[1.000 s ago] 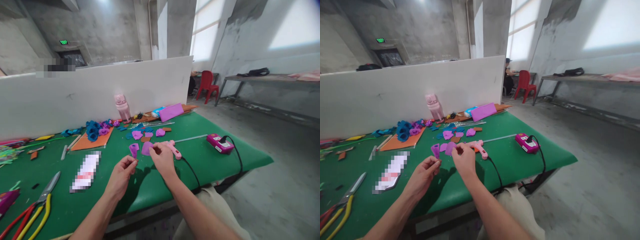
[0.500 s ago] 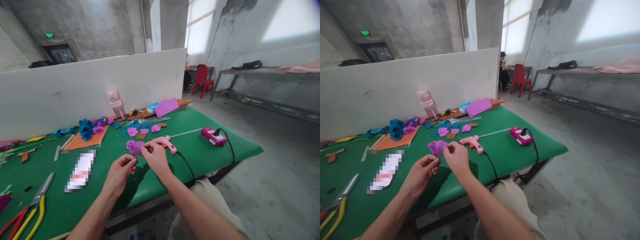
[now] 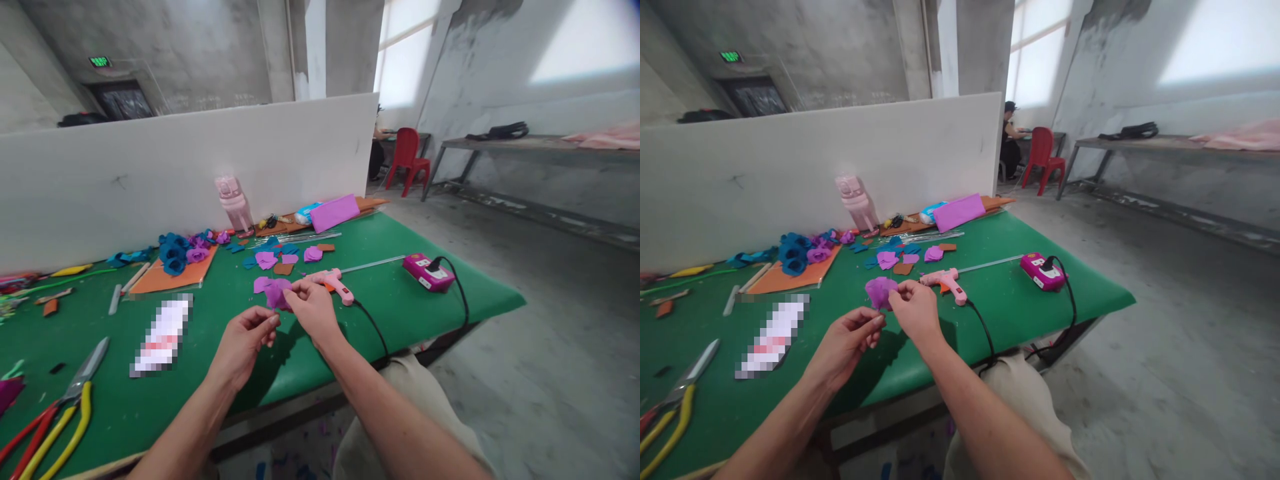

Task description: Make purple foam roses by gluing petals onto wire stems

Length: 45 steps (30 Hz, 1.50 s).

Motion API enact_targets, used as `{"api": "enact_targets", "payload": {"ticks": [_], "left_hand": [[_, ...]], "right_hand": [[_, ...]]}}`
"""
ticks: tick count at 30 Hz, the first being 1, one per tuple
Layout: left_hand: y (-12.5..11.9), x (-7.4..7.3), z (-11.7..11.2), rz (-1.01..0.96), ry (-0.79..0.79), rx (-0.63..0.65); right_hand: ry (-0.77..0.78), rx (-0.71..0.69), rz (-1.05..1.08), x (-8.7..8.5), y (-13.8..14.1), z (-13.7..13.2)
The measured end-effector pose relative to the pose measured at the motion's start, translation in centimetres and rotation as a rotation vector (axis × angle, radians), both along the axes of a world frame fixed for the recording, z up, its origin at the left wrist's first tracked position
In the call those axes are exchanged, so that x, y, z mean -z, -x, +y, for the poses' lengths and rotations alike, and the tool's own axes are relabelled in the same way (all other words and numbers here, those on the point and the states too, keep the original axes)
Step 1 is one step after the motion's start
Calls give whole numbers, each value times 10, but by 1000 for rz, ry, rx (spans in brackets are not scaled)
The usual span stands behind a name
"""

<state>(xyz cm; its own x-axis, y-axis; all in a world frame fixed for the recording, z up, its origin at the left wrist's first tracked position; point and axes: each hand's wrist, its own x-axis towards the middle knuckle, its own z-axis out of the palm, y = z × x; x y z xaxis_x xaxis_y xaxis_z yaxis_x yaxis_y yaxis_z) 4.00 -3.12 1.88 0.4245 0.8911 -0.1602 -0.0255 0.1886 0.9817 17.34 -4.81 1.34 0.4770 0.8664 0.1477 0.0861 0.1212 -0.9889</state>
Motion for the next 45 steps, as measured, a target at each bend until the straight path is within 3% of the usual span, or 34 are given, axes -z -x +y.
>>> {"api": "enact_targets", "payload": {"ticks": [9, 25, 45], "left_hand": [[-2, -2, -3, 18, -10, -2], [-4, -3, -3, 56, -64, -18], [-3, -4, -4, 57, -64, -35]], "right_hand": [[-5, -46, 147, 3, 1, 2], [-8, -91, 388, -10, 3, -3], [-18, -147, 362, -9, 4, -5]]}}
